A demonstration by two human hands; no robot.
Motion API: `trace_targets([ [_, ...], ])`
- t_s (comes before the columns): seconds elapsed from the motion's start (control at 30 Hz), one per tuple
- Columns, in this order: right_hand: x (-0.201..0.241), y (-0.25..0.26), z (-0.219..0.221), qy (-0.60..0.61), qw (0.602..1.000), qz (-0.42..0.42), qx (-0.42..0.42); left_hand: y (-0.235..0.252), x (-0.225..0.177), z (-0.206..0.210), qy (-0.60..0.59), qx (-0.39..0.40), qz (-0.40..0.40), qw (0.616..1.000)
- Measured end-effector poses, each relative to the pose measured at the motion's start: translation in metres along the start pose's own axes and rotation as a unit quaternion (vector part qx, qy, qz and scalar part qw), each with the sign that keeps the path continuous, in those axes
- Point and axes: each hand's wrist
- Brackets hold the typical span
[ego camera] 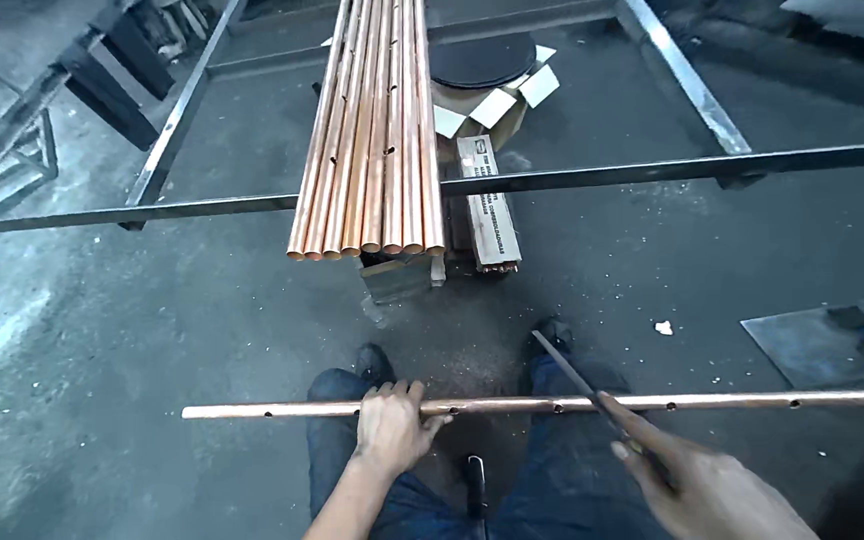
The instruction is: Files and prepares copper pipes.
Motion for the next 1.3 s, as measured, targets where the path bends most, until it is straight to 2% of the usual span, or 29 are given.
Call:
trace_targets([
  [0.1,0.002,-0.001,0.006,0.022,1.000,-0.005,0.001,-0.002,0.000,0.001,0.007,-0.005,0.016,1.000],
  [0.2,0.008,0.004,0.007,0.018,0.999,-0.039,-0.029,-0.004,-0.006,0.000,0.016,0.015,-0.001,1.000],
  [0.33,0.005,0.004,0.007,0.006,0.998,-0.053,-0.034,-0.005,-0.013,0.008,0.037,-0.005,-0.022,0.999],
  [0.47,-0.002,0.000,0.007,0.004,0.998,-0.054,-0.008,0.002,-0.017,0.003,0.029,0.031,-0.029,0.999],
  [0.6,0.000,-0.003,0.012,0.008,0.997,-0.077,-0.032,0.008,-0.021,-0.002,0.016,0.061,-0.030,0.998],
  [0.8,0.015,-0.014,0.020,-0.014,0.992,-0.120,-0.035,0.023,-0.018,-0.022,-0.009,0.180,-0.008,0.984],
  [1.03,0.031,-0.041,0.035,-0.066,0.984,-0.162,0.025,0.052,-0.016,-0.035,-0.047,0.293,-0.074,0.952],
  [1.17,0.036,-0.043,0.045,-0.080,0.983,-0.160,0.052,0.053,-0.018,-0.037,-0.055,0.295,-0.086,0.950],
  [1.3,0.074,0.008,0.057,-0.120,0.984,-0.127,0.031,0.047,-0.023,-0.034,-0.023,0.260,-0.078,0.962],
])
Point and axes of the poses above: each hand's wrist, its own y-axis towards the middle knuckle, its own z-axis out of the palm, x = y × z, and after that the axes turned 9 degrees about z, right-handed
